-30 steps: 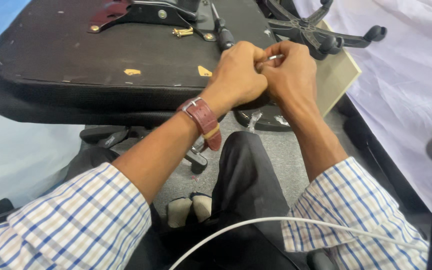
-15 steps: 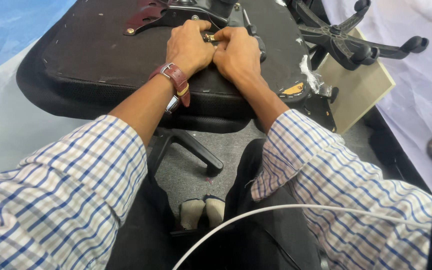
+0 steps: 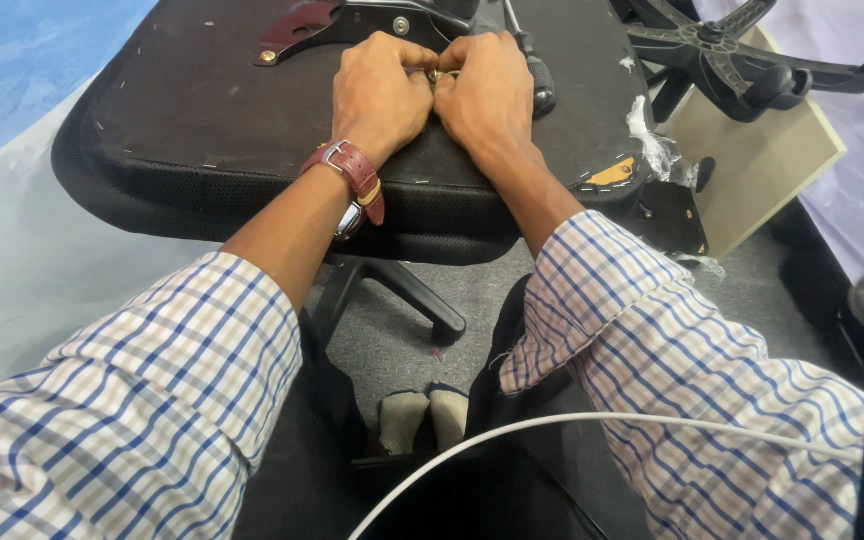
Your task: The person uses a screwdriver to fasten screws into the underside of a black plastic chair seat, then flips the seat upright and continues securing additional screws. The person works on the chair seat and base components, handling screws and the screwdriver throughout.
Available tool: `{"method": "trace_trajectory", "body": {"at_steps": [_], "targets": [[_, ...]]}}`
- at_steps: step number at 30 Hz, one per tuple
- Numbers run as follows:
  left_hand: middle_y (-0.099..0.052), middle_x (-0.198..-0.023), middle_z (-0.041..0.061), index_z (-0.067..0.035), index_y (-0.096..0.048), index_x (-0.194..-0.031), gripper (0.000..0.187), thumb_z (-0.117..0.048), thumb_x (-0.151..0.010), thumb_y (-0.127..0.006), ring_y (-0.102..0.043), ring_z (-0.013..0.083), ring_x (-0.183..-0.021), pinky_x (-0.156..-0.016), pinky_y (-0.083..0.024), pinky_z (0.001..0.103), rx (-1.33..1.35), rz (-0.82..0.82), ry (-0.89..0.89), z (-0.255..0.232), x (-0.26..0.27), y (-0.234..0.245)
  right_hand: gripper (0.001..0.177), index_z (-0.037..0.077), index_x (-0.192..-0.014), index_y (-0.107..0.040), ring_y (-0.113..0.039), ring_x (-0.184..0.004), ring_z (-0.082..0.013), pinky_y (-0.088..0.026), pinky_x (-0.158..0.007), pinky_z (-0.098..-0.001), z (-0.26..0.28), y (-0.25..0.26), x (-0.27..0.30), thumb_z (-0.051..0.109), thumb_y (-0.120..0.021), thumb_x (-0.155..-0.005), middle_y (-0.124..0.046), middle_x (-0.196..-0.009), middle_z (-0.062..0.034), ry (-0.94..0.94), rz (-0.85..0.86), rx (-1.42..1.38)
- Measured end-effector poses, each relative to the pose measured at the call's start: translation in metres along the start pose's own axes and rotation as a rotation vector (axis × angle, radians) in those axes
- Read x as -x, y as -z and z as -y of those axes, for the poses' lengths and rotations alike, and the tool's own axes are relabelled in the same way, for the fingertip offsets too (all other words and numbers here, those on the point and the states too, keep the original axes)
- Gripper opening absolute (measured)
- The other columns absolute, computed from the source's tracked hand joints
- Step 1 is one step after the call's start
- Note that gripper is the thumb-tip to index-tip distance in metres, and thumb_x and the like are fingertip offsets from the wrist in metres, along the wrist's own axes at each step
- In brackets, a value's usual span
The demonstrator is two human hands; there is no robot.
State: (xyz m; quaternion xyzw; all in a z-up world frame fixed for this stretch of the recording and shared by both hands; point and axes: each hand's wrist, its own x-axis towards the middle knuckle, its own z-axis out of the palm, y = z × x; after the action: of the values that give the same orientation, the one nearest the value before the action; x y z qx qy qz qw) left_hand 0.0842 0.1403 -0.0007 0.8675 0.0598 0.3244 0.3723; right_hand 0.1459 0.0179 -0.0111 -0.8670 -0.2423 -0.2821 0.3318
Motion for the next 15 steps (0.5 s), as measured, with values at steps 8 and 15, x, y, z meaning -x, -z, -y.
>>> {"method": "trace_trajectory", "body": {"at_steps": [8, 15], "targets": [[-0.077, -0.091, 0.009, -0.013, -0.079, -0.088, 0.008, -0.015, -0.082, -0.073, -0.077, 0.0250, -0.090, -0.083, -0.059, 0.036, 0.022, 0.025, 0.095, -0.001, 0.001, 0.003, 0.013, 0.008, -0.084, -0.078, -0.068, -0.094, -0.0328, -0.054, -0.081, -0.0436, 0.015, 0.013, 0.006, 0.018, -0.084, -0.076, -0.067, -0.106, -0.0166, 0.000, 0.019, -0.022], [-0.079, -0.086, 0.009, -0.012, -0.080, -0.087, 0.010, -0.015, -0.077, -0.078, -0.077, 0.0216, -0.084, -0.079, -0.058, 0.035, 0.103, -0.070, 0.076, 0.003, 0.004, -0.002, 0.012, 0.008, -0.090, -0.074, -0.071, -0.089, -0.0343, -0.054, -0.081, -0.0452, 0.019, 0.019, 0.012, 0.016, -0.080, -0.082, -0.075, -0.086, -0.0167, -0.034, 0.088, -0.053]]}}
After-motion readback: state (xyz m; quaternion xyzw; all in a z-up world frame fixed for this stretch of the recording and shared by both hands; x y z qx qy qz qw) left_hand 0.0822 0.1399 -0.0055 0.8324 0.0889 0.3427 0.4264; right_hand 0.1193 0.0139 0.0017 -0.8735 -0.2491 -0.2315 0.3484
